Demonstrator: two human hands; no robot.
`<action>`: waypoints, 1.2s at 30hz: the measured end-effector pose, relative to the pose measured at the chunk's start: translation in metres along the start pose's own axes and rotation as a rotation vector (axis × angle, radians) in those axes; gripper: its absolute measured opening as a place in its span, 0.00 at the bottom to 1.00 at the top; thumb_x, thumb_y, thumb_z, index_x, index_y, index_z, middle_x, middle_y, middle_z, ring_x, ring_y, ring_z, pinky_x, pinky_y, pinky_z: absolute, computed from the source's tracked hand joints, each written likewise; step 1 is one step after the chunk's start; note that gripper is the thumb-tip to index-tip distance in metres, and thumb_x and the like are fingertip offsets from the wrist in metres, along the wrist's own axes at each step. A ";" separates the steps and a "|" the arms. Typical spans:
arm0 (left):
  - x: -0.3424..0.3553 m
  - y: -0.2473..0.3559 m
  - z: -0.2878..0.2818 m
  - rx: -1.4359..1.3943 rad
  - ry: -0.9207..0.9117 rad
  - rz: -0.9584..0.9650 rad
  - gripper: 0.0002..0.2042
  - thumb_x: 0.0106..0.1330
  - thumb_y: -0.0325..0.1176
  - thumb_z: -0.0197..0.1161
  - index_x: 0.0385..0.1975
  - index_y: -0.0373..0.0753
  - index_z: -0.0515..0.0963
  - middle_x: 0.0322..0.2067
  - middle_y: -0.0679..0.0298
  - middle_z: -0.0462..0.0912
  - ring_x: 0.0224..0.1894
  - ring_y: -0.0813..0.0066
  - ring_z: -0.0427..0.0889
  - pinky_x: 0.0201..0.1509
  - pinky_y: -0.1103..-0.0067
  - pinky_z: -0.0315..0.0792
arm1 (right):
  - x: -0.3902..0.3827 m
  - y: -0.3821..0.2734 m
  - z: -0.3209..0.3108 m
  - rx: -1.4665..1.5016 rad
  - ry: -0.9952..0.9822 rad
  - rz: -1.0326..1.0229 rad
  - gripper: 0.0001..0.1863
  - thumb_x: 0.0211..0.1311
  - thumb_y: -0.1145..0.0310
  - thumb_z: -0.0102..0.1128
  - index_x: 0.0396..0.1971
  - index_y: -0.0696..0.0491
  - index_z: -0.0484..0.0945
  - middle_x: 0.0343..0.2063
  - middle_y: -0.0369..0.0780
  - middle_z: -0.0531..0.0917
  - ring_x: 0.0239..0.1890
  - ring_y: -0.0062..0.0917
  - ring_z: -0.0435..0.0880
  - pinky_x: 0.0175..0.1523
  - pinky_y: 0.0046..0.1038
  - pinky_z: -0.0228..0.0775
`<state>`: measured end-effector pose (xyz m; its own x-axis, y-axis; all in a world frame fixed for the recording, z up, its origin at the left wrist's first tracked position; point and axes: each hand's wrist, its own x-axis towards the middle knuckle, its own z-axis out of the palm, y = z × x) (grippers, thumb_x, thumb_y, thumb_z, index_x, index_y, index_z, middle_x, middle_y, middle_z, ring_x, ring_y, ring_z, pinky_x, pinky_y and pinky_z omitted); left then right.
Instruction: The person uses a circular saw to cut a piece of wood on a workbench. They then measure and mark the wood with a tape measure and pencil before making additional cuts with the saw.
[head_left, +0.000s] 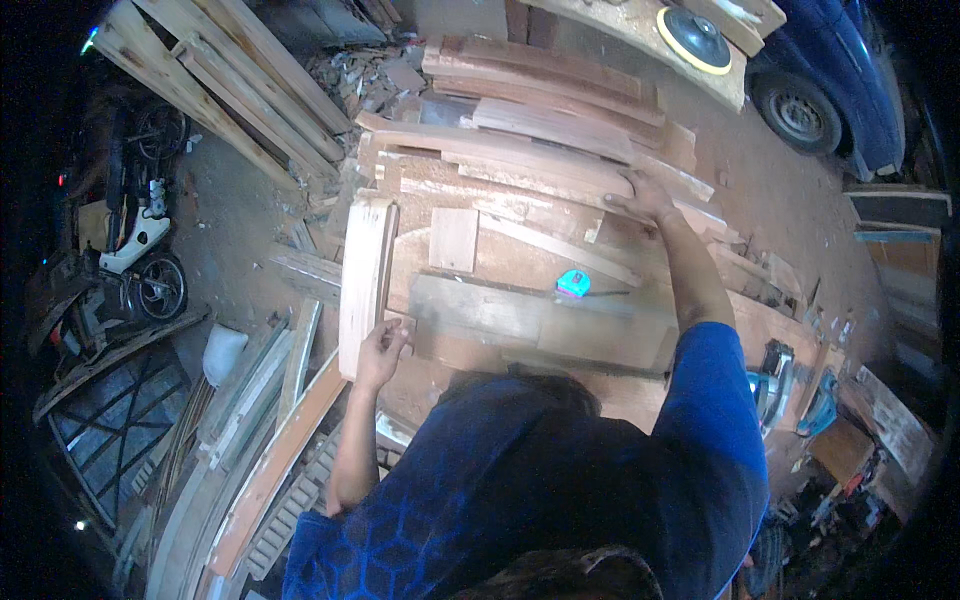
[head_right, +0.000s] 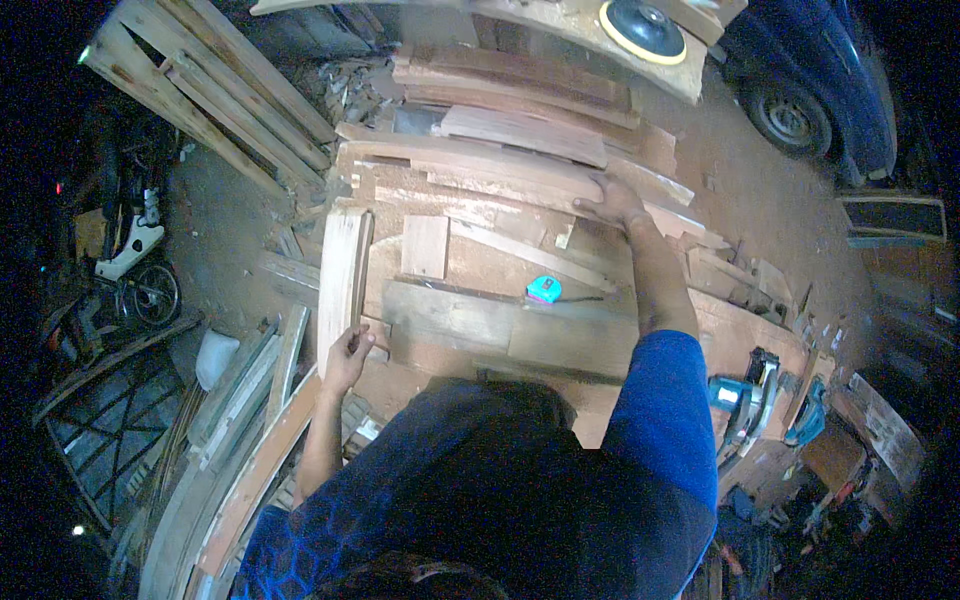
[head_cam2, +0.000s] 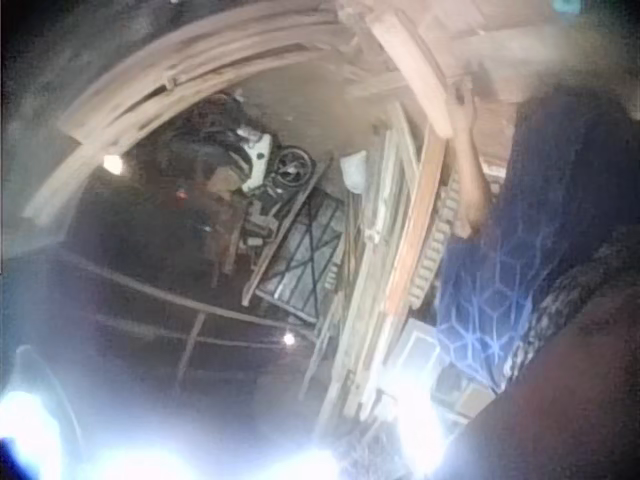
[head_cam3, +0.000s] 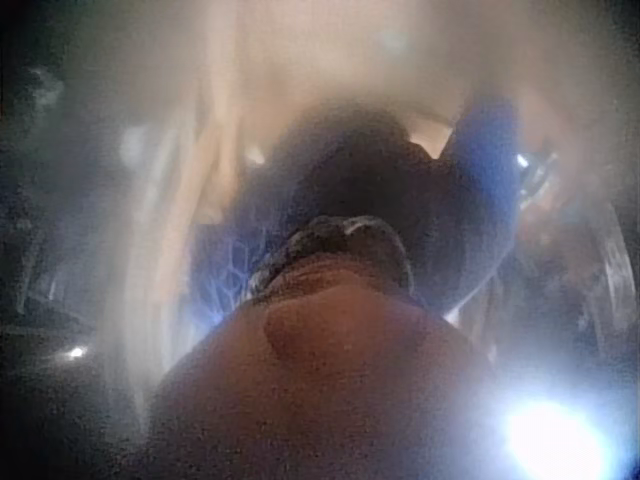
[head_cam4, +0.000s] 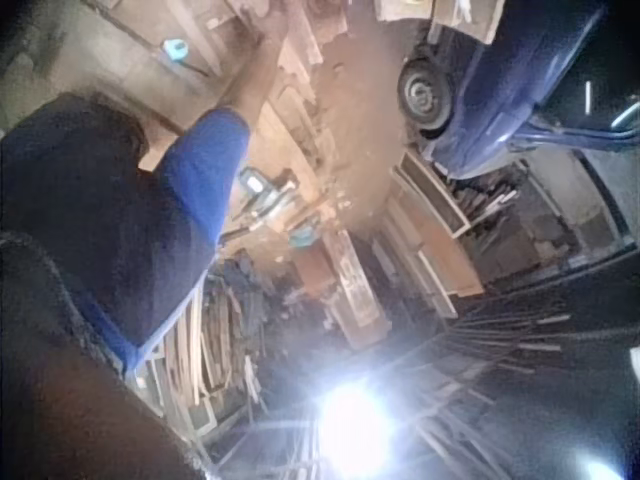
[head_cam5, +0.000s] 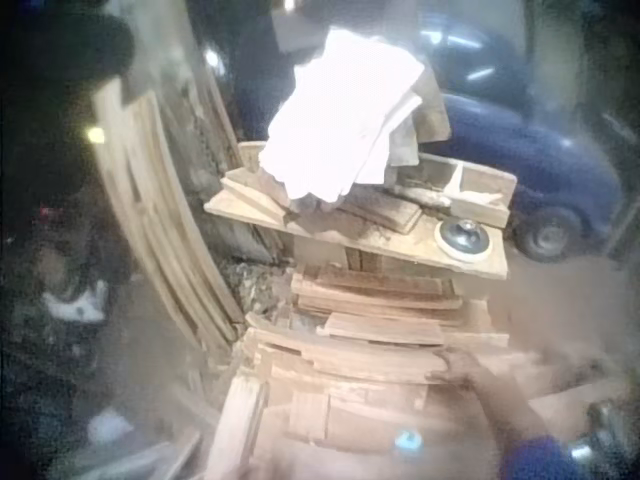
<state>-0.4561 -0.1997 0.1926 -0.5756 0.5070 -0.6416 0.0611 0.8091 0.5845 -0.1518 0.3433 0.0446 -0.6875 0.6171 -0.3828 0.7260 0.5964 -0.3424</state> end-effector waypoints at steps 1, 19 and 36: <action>0.000 -0.008 -0.002 0.008 0.019 0.013 0.22 0.72 0.42 0.67 0.56 0.31 0.79 0.41 0.56 0.88 0.40 0.73 0.85 0.45 0.76 0.78 | 0.008 0.004 0.001 0.033 -0.017 0.011 0.47 0.54 0.35 0.69 0.67 0.50 0.73 0.66 0.51 0.74 0.66 0.49 0.74 0.71 0.43 0.66; 0.056 -0.004 0.040 -0.222 -0.048 0.151 0.24 0.74 0.47 0.63 0.57 0.32 0.79 0.53 0.51 0.85 0.57 0.65 0.83 0.61 0.71 0.75 | -0.068 -0.119 -0.113 -0.023 0.179 0.063 0.37 0.69 0.38 0.56 0.33 0.65 0.85 0.33 0.62 0.84 0.40 0.56 0.86 0.47 0.50 0.75; -0.034 0.099 0.122 -1.834 -0.368 0.256 0.42 0.70 0.75 0.40 0.66 0.42 0.67 0.57 0.59 0.78 0.61 0.58 0.77 0.66 0.58 0.70 | -0.372 -0.264 -0.091 0.320 -0.003 -0.192 0.37 0.57 0.49 0.73 0.60 0.59 0.76 0.48 0.55 0.85 0.51 0.49 0.86 0.57 0.41 0.77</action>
<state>-0.3307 -0.1007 0.2119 -0.4998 0.7783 -0.3800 -0.8658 -0.4361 0.2456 -0.0898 0.0031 0.3554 -0.8120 0.5079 -0.2875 0.5526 0.5107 -0.6586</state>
